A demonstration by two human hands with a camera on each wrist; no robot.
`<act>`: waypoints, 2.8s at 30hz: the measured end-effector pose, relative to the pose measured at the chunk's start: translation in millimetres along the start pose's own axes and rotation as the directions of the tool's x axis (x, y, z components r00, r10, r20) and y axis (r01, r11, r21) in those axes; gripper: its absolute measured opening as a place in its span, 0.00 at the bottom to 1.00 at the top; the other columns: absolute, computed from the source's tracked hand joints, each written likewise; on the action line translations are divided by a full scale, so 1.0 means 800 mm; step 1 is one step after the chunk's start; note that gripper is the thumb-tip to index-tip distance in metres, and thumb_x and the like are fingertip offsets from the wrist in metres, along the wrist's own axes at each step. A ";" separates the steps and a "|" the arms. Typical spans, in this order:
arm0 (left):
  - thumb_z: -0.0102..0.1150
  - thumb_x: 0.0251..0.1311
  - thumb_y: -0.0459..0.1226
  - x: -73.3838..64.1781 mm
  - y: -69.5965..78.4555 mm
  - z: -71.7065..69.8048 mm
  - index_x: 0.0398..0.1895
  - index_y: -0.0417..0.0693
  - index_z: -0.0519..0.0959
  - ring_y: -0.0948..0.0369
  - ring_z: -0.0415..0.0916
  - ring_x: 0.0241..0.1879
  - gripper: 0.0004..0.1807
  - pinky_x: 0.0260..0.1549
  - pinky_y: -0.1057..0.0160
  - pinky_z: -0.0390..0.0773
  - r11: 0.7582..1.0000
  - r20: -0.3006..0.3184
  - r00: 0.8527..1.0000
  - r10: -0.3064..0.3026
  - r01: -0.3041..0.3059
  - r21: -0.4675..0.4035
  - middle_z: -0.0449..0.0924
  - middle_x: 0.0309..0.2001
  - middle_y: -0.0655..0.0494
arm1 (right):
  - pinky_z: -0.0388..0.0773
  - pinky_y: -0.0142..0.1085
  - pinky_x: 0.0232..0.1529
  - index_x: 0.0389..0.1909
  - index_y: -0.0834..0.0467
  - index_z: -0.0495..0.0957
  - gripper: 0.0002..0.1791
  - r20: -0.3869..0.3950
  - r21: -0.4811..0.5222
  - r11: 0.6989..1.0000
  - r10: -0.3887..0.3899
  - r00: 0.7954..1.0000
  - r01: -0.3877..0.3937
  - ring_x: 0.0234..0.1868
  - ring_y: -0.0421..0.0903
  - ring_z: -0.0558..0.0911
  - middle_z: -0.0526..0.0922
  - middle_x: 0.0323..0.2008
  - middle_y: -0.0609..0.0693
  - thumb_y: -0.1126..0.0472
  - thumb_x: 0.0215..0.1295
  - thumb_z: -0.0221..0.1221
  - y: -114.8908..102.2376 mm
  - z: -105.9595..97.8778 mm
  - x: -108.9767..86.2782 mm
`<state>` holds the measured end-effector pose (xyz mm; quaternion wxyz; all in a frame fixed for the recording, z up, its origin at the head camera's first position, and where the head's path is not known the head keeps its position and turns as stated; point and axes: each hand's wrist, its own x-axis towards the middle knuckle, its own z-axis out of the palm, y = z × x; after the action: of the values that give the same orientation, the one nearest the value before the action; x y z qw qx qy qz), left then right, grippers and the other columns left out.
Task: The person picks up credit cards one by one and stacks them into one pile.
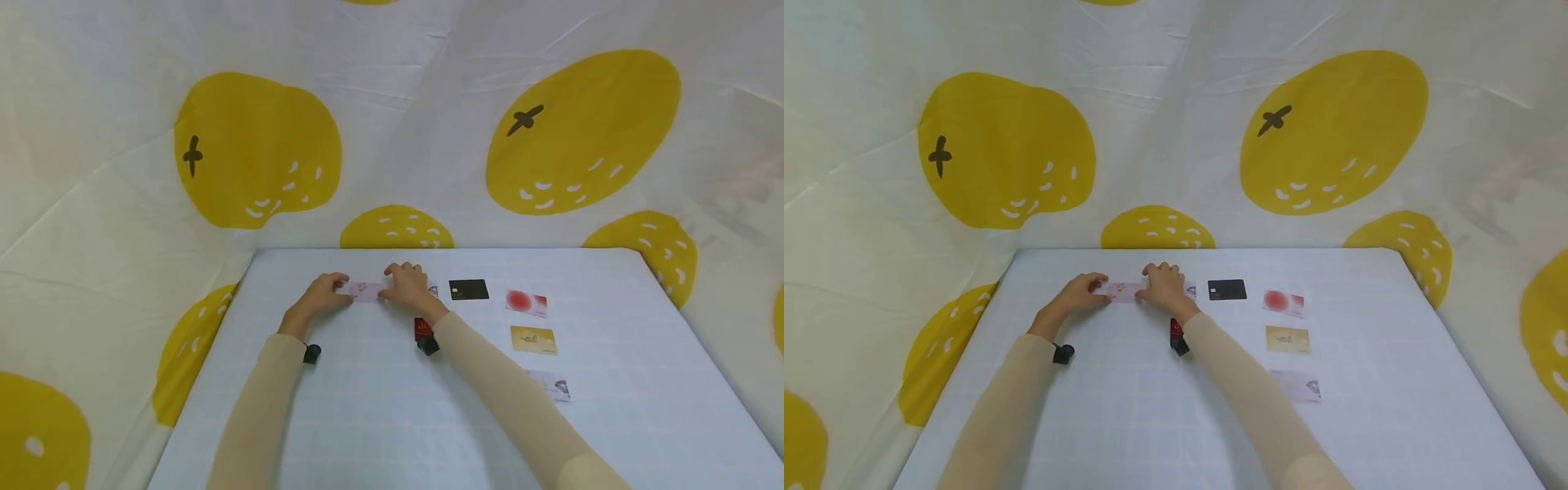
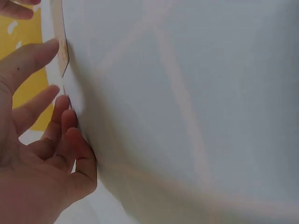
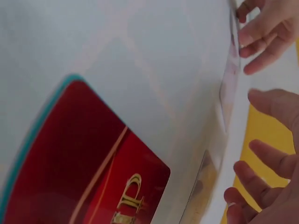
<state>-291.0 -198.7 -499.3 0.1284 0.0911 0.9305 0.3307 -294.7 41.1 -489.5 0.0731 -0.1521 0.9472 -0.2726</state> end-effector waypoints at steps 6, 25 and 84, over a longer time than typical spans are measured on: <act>0.68 0.60 0.39 0.004 -0.002 -0.002 0.66 0.46 0.73 0.47 0.69 0.53 0.30 0.57 0.47 0.68 1.000 0.042 0.999 -0.001 0.001 0.005 0.74 0.54 0.42 | 0.58 0.54 0.56 0.59 0.55 0.76 0.32 0.058 -0.099 0.995 0.022 0.998 -0.016 0.53 0.58 0.66 0.73 0.54 0.58 0.43 0.58 0.70 0.003 0.002 0.000; 0.68 0.61 0.39 0.002 0.003 -0.004 0.64 0.49 0.74 0.46 0.69 0.51 0.27 0.55 0.45 0.68 1.000 0.064 0.998 -0.014 0.014 0.008 0.73 0.52 0.42 | 0.59 0.57 0.57 0.55 0.53 0.78 0.25 0.083 -0.089 0.996 0.028 0.996 -0.021 0.55 0.58 0.63 0.70 0.54 0.57 0.47 0.60 0.70 0.006 0.008 -0.001; 0.57 0.67 0.36 -0.016 0.015 0.028 0.60 0.33 0.74 0.48 0.78 0.51 0.21 0.54 0.49 0.75 0.999 -0.147 0.989 -0.022 0.015 -0.047 0.82 0.49 0.41 | 0.57 0.57 0.59 0.61 0.59 0.75 0.21 0.035 0.135 0.988 0.066 0.997 -0.071 0.53 0.55 0.78 0.84 0.51 0.55 0.53 0.73 0.57 -0.007 0.008 -0.011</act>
<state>-270.9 -179.6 -506.1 0.0644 0.0550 0.9305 0.3565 -283.6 35.9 -491.6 0.1069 -0.1182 0.9299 -0.3316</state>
